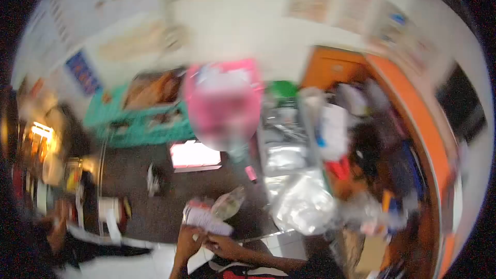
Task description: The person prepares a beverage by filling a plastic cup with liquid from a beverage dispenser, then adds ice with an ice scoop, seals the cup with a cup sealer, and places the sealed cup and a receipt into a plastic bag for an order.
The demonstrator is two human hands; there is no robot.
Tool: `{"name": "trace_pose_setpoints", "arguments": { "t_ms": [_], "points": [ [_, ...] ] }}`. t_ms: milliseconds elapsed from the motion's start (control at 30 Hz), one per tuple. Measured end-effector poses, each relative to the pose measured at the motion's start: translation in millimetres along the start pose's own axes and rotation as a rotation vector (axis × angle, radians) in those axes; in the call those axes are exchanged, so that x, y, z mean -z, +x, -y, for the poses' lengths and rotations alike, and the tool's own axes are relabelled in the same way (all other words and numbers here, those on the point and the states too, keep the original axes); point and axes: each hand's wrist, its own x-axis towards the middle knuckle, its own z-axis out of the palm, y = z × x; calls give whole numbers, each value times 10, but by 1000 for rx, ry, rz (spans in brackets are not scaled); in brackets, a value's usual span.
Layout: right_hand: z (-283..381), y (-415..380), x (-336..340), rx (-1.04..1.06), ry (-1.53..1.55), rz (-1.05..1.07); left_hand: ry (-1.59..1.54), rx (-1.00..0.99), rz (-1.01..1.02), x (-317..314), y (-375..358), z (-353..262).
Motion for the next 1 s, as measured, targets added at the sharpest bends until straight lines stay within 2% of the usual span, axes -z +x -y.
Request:
{"name": "trace_pose_setpoints", "arguments": {
  "t_ms": [33, 100, 133, 167, 200, 267, 300, 367, 467, 533, 567, 600, 633, 667, 767, 867, 967, 1000],
  "points": [
    [13, -16, 31, -79, 14, 63, -21, -49, 20, -56, 38, 146],
    [47, -199, -69, 98, 49, -231, -38, -27, 21, -31, 88, 108],
    [-10, -259, -9, -57, -7, -149, -69, 40, 124, 0, 104, 163],
    [-114, -344, -38, -106, 69, -232, -88, 131, 222, 50, 119, 179],
    [-238, -435, -62, -151, 138, -303, -52, 80, 196, 95, 173, 50],
    [-186, -688, -91, -89, 144, -502, -93, -30, 212, 34, 270, 145],
    [-162, -831, -101, -125, 187, -590, -107, -69, 217, 54, 269, 202],
    [-225, -1089, -104, -191, 284, -747, -3, -34, 281, 131, 330, 64],
    [-599, -1326, -64, -129, 279, -926, 150, 103, 339, 122, 361, 1],
    [-780, -1468, -15, -114, 183, -962, 214, -56, 364, 9, 372, 234],
    [-816, -1557, -14, -16, 185, -1022, 198, -92, 436, -11, 328, 269],
    [-965, -1600, 42, -46, 147, -999, 331, -35, 497, -6, 305, 202],
    [-674, -1605, 70, -171, 106, -1055, 294, -70, 345, -58, 238, 207],
    [-520, -1618, 82, -109, 266, -1080, 304, -71, 292, -63, 234, 183],
    [-642, -1736, 87, -163, 329, -1046, 202, -5, 188, -76, 187, 118],
    [-1290, -1948, 61, -268, 235, -947, 25, 90, 36, -153, 166, 108],
    [-1935, -2287, 64, -507, 142, -896, -71, 122, -151, -362, 235, 256],
    [-2126, -2419, 86, -449, 97, -901, -67, 127, -197, -350, 287, 184]
  ]
}}
